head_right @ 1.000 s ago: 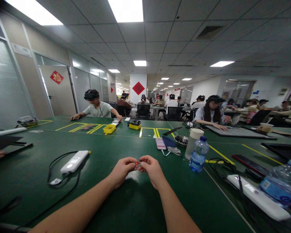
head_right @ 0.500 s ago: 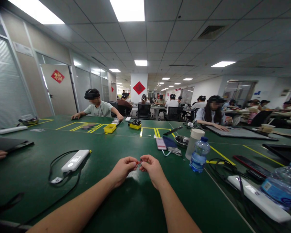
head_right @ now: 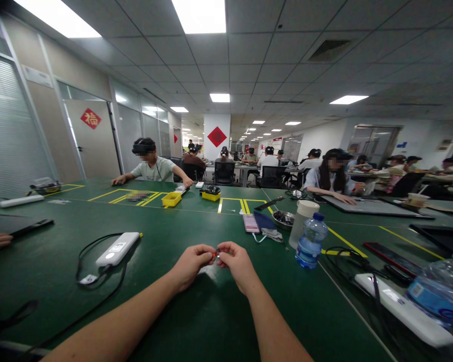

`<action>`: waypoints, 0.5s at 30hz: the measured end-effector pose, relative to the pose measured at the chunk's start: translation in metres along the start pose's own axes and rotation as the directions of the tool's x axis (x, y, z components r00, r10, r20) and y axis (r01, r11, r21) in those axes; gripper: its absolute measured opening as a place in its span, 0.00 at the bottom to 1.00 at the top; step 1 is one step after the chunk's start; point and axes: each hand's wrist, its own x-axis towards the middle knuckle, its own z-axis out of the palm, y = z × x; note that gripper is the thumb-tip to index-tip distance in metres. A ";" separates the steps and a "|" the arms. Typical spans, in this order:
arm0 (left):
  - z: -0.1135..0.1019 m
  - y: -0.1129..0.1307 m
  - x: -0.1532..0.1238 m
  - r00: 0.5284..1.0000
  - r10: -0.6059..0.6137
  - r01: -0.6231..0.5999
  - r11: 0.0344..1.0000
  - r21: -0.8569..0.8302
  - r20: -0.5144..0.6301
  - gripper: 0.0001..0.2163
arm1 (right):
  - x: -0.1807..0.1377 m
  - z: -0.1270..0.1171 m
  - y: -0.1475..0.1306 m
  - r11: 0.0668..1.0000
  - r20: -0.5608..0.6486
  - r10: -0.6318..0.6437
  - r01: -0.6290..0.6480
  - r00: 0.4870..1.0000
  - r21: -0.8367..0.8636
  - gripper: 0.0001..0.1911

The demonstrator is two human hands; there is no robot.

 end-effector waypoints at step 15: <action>0.000 -0.001 0.000 0.999 -0.016 0.017 0.999 0.034 -0.031 0.08 | 0.000 -0.002 0.002 0.998 0.016 -0.008 0.009 1.000 -0.060 0.14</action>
